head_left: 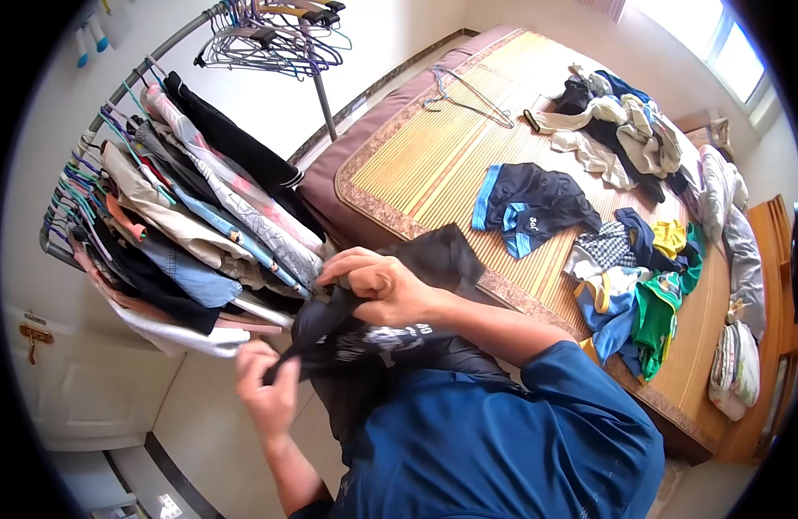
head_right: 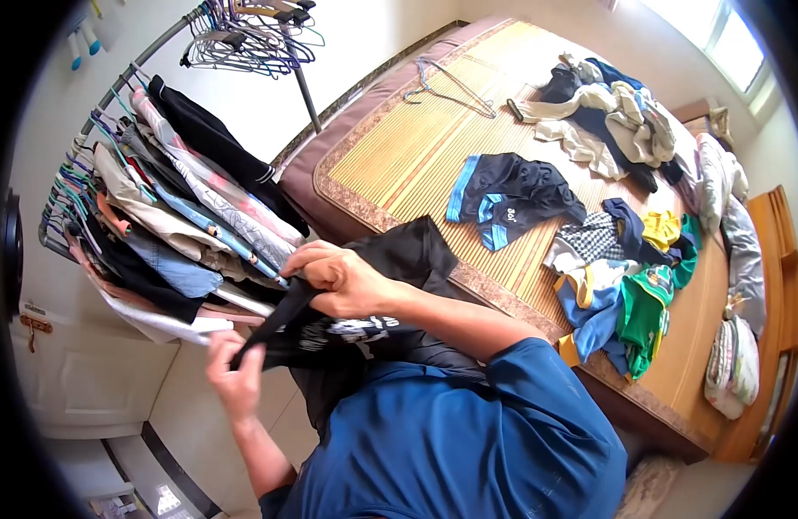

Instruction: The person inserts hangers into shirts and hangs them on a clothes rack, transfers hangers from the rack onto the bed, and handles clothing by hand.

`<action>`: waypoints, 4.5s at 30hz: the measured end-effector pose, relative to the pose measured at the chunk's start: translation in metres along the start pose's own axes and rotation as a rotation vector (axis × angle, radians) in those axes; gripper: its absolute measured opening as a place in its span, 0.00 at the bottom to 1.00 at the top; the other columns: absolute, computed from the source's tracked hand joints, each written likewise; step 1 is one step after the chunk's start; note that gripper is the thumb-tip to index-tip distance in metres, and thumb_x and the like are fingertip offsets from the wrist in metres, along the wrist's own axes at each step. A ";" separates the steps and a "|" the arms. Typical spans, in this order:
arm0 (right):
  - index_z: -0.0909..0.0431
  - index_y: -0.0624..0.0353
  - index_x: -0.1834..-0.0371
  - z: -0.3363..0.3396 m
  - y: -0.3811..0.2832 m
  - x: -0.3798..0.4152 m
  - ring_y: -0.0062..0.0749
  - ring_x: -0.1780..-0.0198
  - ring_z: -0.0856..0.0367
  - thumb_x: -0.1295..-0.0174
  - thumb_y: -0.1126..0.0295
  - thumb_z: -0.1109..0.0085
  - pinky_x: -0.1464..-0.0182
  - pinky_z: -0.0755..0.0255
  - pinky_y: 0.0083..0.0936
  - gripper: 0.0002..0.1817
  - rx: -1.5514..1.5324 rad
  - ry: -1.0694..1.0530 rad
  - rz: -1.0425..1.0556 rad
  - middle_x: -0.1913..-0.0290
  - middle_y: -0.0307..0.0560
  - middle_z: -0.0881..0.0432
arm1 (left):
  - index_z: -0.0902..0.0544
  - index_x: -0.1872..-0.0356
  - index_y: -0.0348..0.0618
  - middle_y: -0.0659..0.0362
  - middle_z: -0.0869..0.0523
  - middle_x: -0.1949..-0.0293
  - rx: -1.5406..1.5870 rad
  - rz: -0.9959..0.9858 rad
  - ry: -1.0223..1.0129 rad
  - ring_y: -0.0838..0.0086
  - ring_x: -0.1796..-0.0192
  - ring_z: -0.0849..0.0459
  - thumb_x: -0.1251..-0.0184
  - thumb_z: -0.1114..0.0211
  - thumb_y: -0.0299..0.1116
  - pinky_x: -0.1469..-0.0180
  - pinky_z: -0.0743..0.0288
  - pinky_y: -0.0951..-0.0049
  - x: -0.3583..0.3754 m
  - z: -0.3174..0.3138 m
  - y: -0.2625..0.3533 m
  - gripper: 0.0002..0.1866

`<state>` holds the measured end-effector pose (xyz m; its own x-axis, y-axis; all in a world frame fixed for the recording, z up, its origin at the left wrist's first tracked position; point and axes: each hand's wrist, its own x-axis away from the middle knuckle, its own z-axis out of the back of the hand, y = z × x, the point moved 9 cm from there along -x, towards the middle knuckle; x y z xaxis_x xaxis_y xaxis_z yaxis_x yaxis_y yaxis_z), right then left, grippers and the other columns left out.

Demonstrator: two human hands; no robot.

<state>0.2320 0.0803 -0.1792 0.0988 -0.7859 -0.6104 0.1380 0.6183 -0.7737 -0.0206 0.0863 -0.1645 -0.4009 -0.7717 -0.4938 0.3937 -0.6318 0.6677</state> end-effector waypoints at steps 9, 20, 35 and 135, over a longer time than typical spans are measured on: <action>0.32 0.60 0.81 -0.082 -0.132 -0.037 0.53 0.55 0.19 0.54 0.78 0.31 0.39 0.26 0.47 0.15 0.027 -0.206 0.454 0.62 0.53 0.21 | 0.27 0.61 0.36 0.52 0.16 0.58 0.000 -0.209 0.579 0.70 0.56 0.19 0.37 0.37 0.08 0.45 0.22 0.69 -0.001 0.134 0.090 0.13; 0.19 0.61 0.63 0.002 -0.040 0.059 0.44 0.68 0.15 0.36 0.72 0.31 0.63 0.22 0.36 0.06 0.339 -0.191 -0.220 0.70 0.49 0.17 | 0.18 0.63 0.37 0.68 0.20 0.69 0.088 0.341 0.137 0.83 0.65 0.25 0.33 0.24 0.24 0.59 0.28 0.79 0.052 0.029 -0.009 0.08; 0.15 0.61 0.46 0.225 0.158 0.050 0.54 0.38 0.16 0.35 0.69 0.29 0.35 0.23 0.43 0.16 0.958 0.306 -0.380 0.43 0.58 0.14 | 0.12 0.60 0.31 0.55 0.09 0.68 0.085 0.594 -0.044 0.77 0.64 0.14 0.33 0.23 0.25 0.55 0.19 0.72 0.056 -0.065 -0.103 0.08; 0.11 0.62 0.57 0.019 0.064 0.006 0.22 0.61 0.18 0.34 0.86 0.41 0.57 0.27 0.22 0.11 0.080 -0.818 -0.676 0.63 0.40 0.12 | 0.08 0.51 0.35 0.62 0.09 0.64 0.114 0.898 0.761 0.84 0.65 0.16 0.26 0.31 0.22 0.63 0.20 0.80 0.171 0.053 -0.128 0.08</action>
<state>0.2604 0.1144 -0.2290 0.6055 -0.7504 0.2650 0.4736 0.0722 -0.8778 -0.1832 0.0394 -0.3048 0.5925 -0.8055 -0.0014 0.1917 0.1393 0.9715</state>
